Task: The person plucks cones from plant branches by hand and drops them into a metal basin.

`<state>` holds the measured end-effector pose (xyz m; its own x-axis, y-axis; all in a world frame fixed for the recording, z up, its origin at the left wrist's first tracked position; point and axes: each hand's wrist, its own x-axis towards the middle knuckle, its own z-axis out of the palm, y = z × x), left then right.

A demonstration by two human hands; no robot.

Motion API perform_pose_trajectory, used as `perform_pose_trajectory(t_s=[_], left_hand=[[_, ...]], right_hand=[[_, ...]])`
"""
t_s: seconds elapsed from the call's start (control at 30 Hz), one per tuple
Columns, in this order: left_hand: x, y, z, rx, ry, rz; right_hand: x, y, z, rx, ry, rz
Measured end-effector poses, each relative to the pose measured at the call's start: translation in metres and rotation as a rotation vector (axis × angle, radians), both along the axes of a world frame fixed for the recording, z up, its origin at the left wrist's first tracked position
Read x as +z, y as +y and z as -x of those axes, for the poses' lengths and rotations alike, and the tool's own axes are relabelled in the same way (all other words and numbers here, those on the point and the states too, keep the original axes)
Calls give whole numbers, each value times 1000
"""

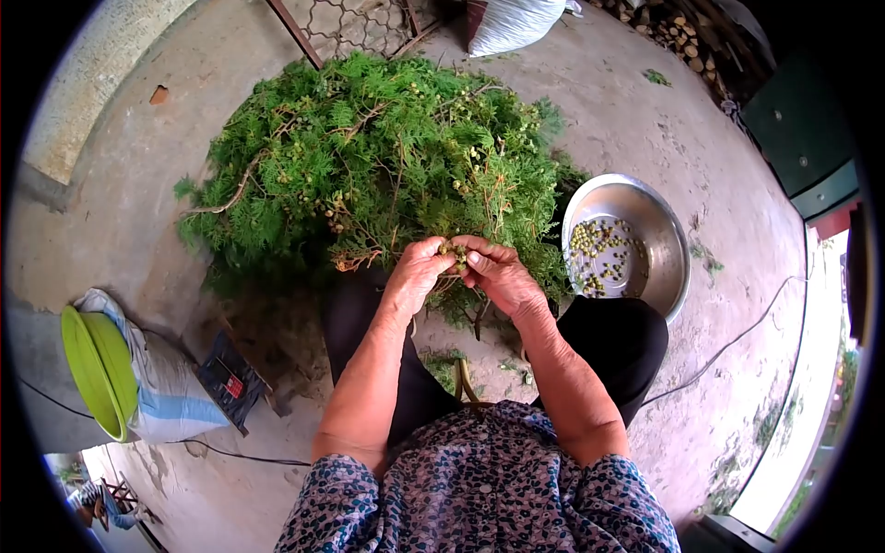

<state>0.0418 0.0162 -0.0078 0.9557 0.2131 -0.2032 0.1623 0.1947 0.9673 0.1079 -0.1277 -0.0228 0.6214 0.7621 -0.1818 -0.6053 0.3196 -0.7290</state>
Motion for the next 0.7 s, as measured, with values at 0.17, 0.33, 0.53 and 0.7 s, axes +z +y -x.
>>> perform_pose_trajectory(t_s=[0.17,0.33,0.53,0.7], left_hand=[[1,-3,-1,27,23,-108],[-17,-4,-3,45,5,-166],[-10,-3,-3,86,-46,-214],[-13,-4,-5,154,2,-296]], right_hand=[[-1,2,1,-16,-33,14],[-6,4,1,-121,-21,111],[3,7,1,-249,32,121],[6,7,1,-231,-1,124]])
